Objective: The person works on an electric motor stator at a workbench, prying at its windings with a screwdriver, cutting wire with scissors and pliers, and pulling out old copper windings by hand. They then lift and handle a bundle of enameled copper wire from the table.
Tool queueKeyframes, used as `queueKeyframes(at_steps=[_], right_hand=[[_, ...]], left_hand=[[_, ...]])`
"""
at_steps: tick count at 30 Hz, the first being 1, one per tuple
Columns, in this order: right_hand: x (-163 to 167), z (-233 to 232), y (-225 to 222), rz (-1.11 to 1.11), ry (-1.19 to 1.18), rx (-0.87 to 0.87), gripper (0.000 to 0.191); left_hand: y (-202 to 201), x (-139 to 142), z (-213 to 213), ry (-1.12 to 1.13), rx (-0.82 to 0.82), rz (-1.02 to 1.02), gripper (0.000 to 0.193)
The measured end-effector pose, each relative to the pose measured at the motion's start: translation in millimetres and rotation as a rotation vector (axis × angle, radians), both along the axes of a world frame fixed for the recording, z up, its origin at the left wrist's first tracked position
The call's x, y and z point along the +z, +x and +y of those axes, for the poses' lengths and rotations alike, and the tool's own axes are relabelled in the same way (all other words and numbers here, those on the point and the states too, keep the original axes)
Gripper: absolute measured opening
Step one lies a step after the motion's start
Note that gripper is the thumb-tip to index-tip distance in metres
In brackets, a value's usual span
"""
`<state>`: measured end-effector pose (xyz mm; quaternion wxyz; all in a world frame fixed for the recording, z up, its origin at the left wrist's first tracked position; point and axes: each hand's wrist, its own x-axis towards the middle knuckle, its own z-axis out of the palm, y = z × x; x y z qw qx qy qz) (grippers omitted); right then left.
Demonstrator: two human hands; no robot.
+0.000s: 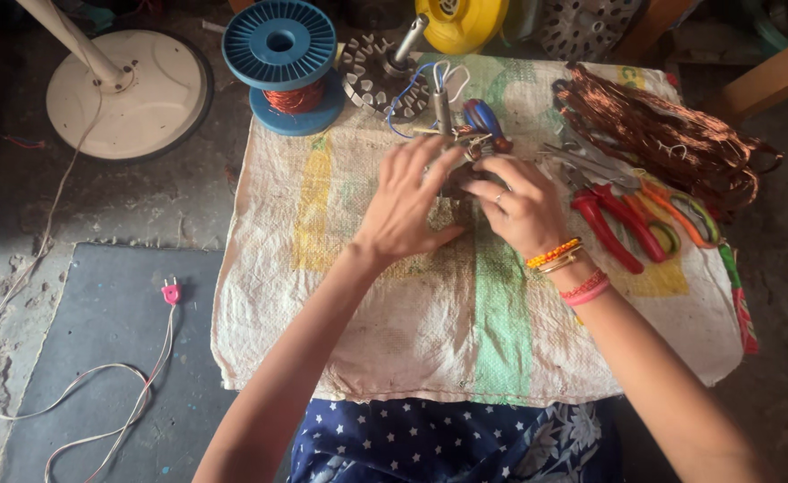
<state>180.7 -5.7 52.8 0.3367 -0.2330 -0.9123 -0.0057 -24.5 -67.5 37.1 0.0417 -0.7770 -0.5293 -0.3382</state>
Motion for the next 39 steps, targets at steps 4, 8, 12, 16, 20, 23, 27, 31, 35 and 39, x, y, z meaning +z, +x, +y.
queueKeyframes(at_steps=[4,8,12,16,20,23,27,31,35,39], right_hand=[[-2,4,0,0.185,-0.134,0.025,0.014],[-2,1,4,0.209,-0.11,0.06,0.01],[-5,-2,7,0.079,-0.091,0.083,0.006],[-10,-2,10,0.06,-0.214,0.076,0.007],[-12,2,10,0.156,-0.159,0.016,0.014],[-11,4,11,0.26,-0.128,-0.037,0.033],[-9,2,8,0.21,-0.189,-0.074,0.036],[-8,-2,2,0.171,-0.147,-0.112,0.034],[-7,-3,-3,0.205,-0.131,-0.036,0.035],[-7,-4,-7,0.213,-0.139,-0.032,0.031]], left_hand=[[3,-8,28,0.048,-0.111,-0.059,0.089],[-8,-25,33,0.128,-0.09,-0.069,0.063],[-12,-28,30,0.132,-0.092,-0.152,0.052],[-11,-18,25,0.118,-0.078,-0.185,0.052],[-11,-8,18,0.058,-0.101,-0.212,0.058],[-9,-6,17,0.043,-0.104,-0.206,0.063],[-5,-13,20,0.084,-0.061,-0.176,0.049],[-3,-20,19,0.062,-0.035,-0.172,0.049],[-5,-17,18,0.064,-0.08,-0.223,0.057],[-2,-12,16,0.004,-0.064,-0.232,0.06]])
